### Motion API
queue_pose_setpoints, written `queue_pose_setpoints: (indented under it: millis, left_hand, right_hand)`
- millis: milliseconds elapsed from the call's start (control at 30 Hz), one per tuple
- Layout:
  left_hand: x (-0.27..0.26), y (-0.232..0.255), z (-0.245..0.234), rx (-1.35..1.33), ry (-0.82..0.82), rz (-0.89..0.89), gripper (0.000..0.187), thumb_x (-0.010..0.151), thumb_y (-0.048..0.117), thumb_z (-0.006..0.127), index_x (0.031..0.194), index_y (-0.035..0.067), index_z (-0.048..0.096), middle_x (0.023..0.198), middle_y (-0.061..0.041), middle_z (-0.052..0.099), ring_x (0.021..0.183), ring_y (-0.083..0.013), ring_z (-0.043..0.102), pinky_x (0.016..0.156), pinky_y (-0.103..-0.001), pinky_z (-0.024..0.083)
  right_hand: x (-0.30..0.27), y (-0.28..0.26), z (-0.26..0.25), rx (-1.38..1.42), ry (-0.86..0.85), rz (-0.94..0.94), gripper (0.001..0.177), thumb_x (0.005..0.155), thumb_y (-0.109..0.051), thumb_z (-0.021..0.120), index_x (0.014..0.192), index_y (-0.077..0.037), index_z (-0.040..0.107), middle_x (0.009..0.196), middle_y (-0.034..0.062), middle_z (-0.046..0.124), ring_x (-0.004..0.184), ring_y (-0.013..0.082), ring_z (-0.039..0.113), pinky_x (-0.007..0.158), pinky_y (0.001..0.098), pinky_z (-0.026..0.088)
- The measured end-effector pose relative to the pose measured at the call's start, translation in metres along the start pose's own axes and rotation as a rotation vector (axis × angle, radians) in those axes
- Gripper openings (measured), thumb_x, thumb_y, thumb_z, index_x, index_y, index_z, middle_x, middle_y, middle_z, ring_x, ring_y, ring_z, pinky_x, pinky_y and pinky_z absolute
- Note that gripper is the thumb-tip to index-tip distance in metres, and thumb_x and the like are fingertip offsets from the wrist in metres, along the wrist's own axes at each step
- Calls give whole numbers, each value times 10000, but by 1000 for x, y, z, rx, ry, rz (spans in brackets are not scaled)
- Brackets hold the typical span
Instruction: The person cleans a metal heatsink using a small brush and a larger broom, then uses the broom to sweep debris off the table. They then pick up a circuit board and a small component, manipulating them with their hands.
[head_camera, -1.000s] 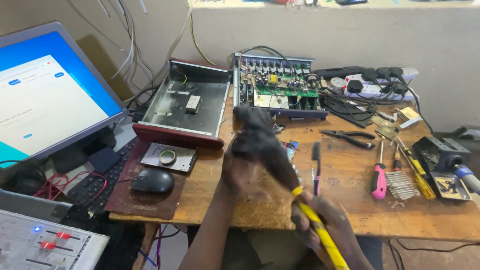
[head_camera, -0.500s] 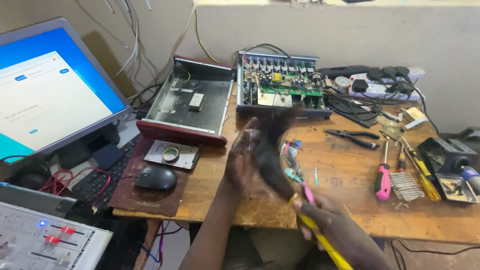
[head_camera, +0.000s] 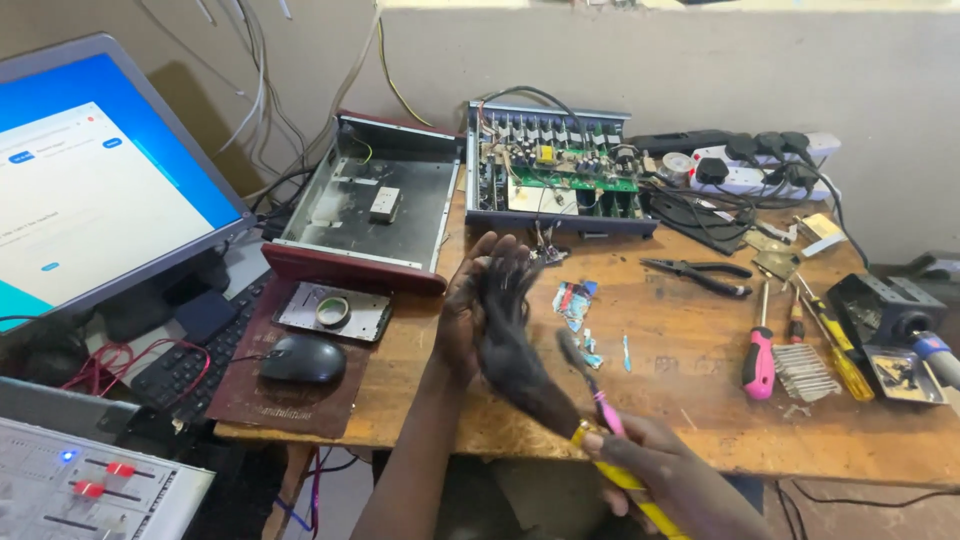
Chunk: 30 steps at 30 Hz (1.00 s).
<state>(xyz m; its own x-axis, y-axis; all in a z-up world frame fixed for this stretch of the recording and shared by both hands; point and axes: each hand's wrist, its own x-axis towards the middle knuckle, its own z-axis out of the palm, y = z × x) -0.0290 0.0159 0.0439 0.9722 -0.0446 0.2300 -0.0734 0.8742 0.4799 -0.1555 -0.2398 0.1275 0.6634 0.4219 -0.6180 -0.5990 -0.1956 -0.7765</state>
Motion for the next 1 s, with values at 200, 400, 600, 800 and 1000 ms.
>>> queue_pose_setpoints:
  millis: [200,400,600,800,1000]
  left_hand:
    - [10,-9,-2,79,-8,81,887,910,255,813,1622,-27,366,1609,-265,509,1427,-419,574,1277,-481,412]
    - [12,-11,-14,0,-22,71,1019,916,96,850,1721,8,231,1650,-113,439,1282,-172,645,998,-252,576]
    - [6,-1,0,112,70,101,1121,889,256,849,1723,25,136,1711,-144,430,1412,-370,570,1054,-550,534]
    - [12,-3,10,0,100,173,1098,852,212,890,1661,-30,187,1543,-234,537,1394,-427,591,1241,-502,444]
    - [12,-5,19,-40,69,230,1052,940,139,849,1707,12,140,1449,-139,627,1290,-310,664,1113,-478,560]
  right_hand:
    - [-16,-14,43,298,604,-1230,572,970,-443,632,1414,-94,544,649,-18,568,548,105,555,448,206,403]
    - [12,17,13,80,205,-61,301,975,-317,730,1069,-70,587,700,152,508,538,266,517,412,349,331]
    - [-5,30,-13,290,17,-278,408,1041,-279,694,812,13,524,501,161,478,302,215,378,297,343,278]
    - [-13,-6,50,369,603,-1314,550,994,-488,682,1333,-87,519,552,8,470,448,96,432,473,224,318]
    - [44,62,10,231,71,-128,364,1026,-276,745,889,-61,484,621,81,380,418,212,426,418,346,243]
